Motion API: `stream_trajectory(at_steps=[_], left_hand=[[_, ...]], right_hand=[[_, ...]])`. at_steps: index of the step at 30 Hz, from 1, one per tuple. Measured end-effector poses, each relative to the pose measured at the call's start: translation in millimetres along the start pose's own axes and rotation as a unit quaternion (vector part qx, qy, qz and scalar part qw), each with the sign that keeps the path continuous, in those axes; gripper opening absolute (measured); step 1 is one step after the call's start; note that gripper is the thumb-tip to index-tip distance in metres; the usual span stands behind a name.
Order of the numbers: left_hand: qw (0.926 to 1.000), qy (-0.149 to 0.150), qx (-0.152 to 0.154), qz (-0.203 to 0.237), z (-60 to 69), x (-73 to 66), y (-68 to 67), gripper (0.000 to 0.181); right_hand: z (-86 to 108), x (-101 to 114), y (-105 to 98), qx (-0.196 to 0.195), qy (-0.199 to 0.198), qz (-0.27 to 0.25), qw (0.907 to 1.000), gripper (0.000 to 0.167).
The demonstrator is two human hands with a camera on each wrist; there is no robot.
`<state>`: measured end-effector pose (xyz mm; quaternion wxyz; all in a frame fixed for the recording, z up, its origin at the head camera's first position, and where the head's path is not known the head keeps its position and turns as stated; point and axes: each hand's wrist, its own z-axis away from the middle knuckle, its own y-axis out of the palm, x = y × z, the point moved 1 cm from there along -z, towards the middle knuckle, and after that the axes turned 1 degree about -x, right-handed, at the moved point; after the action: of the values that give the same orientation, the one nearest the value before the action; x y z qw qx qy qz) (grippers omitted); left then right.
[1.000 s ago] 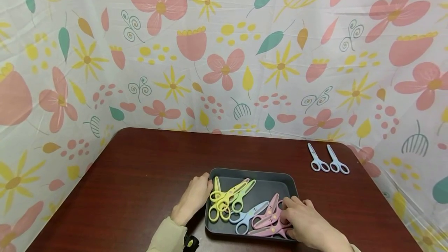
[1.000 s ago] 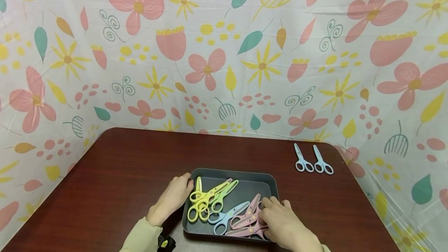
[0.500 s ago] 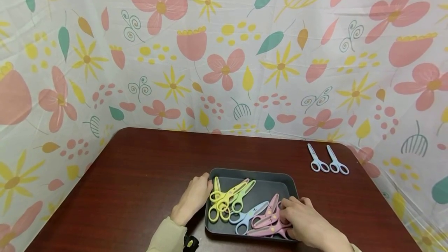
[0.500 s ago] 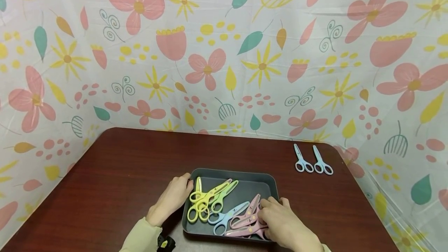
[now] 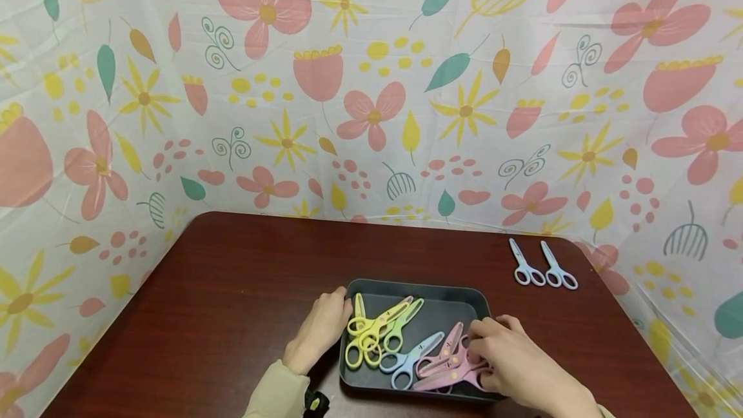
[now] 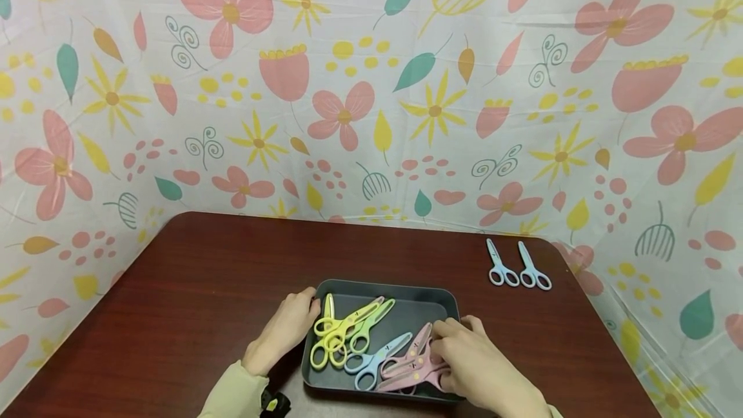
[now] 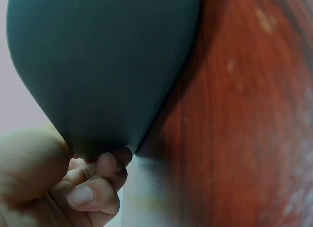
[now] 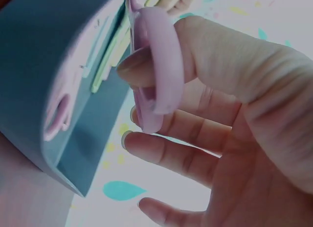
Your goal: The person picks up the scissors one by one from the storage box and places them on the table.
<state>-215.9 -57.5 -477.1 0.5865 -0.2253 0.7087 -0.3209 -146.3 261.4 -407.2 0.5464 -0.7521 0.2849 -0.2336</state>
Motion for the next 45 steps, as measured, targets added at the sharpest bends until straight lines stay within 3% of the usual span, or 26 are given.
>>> stream_trajectory(at_steps=[8, 17, 28, 36, 45], left_hand=[[1.0, 0.003, -0.001, -0.002, -1.4, -1.1, -0.7, 0.02], [0.9999, 0.007, 0.006, 0.005, -0.9, -0.7, -0.5, 0.022], [0.9999, -0.001, 0.01, 0.011, -2.0, -0.8, 0.6, 0.022], [0.9999, 0.003, 0.009, 0.015, -0.3, -0.4, -1.2, 0.023], [1.0, 0.005, 0.004, 0.007, 0.0, 1.1, -0.6, 0.021]], right_hand=[[-0.1, -5.1, -20.8, -0.03, -0.007, 0.004, 0.9995, 0.038], [0.3, -8.7, -44.3, -0.049, 0.029, 0.013, 0.9983, 0.036], [-20.0, -20.2, -55.0, -0.073, 0.054, -0.002, 0.9958, 0.034], [-31.1, -34.6, -64.2, -0.06, 0.123, -0.032, 0.99, 0.023], [-34.9, -52.1, -75.7, -0.08, 0.195, -0.063, 0.9755, 0.016]])
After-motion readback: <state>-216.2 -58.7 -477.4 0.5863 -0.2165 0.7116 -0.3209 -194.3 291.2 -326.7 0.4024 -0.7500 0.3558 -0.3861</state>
